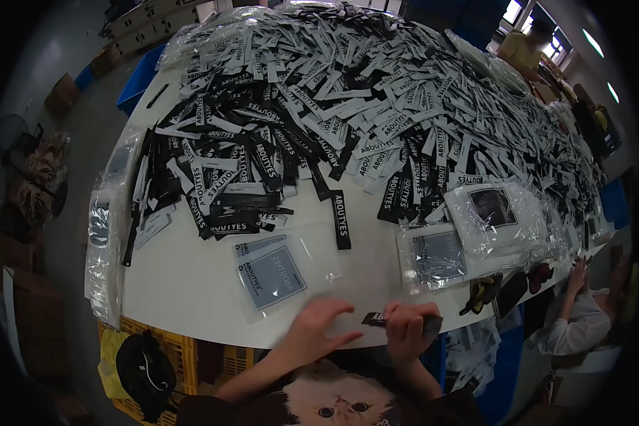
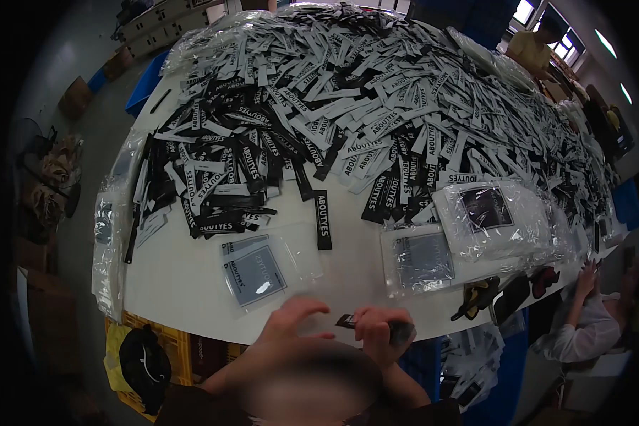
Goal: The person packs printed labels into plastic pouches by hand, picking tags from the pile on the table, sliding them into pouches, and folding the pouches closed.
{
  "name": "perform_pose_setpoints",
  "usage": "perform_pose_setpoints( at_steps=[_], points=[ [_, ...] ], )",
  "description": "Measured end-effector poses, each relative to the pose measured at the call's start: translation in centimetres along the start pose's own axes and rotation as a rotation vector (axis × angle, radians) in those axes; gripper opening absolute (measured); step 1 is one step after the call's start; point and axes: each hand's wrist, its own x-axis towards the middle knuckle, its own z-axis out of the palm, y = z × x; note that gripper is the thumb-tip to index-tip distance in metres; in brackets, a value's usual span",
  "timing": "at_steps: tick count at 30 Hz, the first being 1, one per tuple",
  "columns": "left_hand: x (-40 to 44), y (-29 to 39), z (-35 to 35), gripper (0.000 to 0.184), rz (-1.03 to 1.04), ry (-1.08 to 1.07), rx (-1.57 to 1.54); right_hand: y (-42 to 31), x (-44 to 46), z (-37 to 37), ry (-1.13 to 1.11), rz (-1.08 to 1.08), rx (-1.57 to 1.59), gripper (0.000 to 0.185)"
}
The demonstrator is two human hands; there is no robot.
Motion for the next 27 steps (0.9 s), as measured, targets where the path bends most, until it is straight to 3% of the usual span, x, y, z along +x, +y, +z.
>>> perform_pose_setpoints(
  at_steps=[1, 3, 4, 7, 11, 13, 14, 16, 18, 20, 22, 24, 26, 27],
  points=[
    [-0.1, -1.1, -0.5, 0.045, 0.084, 0.165, 0.256, 0.2, 0.0, 0.1, 0.002, -0.006, 0.0, 0.014],
    [0.1, -2.8, -1.0, 0.045, 0.035, 0.224, 0.387, 1.0, -0.4, -0.5, -0.104, 0.024, -0.701, 0.017],
    [0.1, -3.4, -1.1, 0.045, -0.023, 0.287, 0.516, 2.8, -2.4, -3.3, -0.027, 0.202, -0.784, 0.016],
    [-0.4, -4.6, -1.5, 0.039, -0.007, 0.284, 0.437, 2.4, -2.6, -3.2, 0.13, 0.195, -0.554, 0.017],
    [-1.3, -5.1, -1.6, 0.033, -0.09, 0.37, 0.291, 2.9, -2.4, -2.6, 0.083, 0.147, -0.738, 0.016],
    [-2.1, -4.6, -1.9, 0.032, -0.529, 0.426, 0.025, 3.2, -2.5, -1.9, 0.154, 0.375, -0.557, 0.02],
    [-2.1, -4.2, -1.9, 0.032, -0.528, 0.426, 0.023, 3.3, -3.0, -2.5, 0.153, 0.373, -0.559, 0.02],
    [-2.4, -2.6, -2.1, 0.032, 0.064, 0.582, 0.283, 3.2, -4.0, -3.3, 0.002, 0.447, -0.806, 0.028],
    [-2.6, -1.0, -1.8, 0.036, 0.143, 0.467, 0.373, 2.7, -4.0, -2.1, -0.008, 0.489, -0.661, 0.029],
    [-3.0, -0.4, -1.0, 0.04, 0.27, 0.21, 0.378, 2.1, -2.4, -0.6, -0.018, 0.528, -0.512, 0.029],
    [-3.6, -1.3, -0.3, 0.041, 0.244, 0.17, 0.352, 1.8, -0.2, 0.0, -0.275, 0.487, -0.746, 0.024],
    [-3.6, -1.1, -0.5, 0.042, 0.227, 0.133, 0.323, 0.7, 1.6, 0.7, -0.391, 0.542, -0.8, 0.02],
    [-3.6, 0.5, -1.6, 0.04, -0.159, 0.032, -0.058, 0.6, 1.5, 0.9, -0.51, 0.599, -0.857, 0.016],
    [-3.7, 0.3, -1.7, 0.04, -0.159, 0.031, -0.061, 1.0, 0.6, 0.8, -0.613, 0.476, -0.883, 0.012]
  ],
)
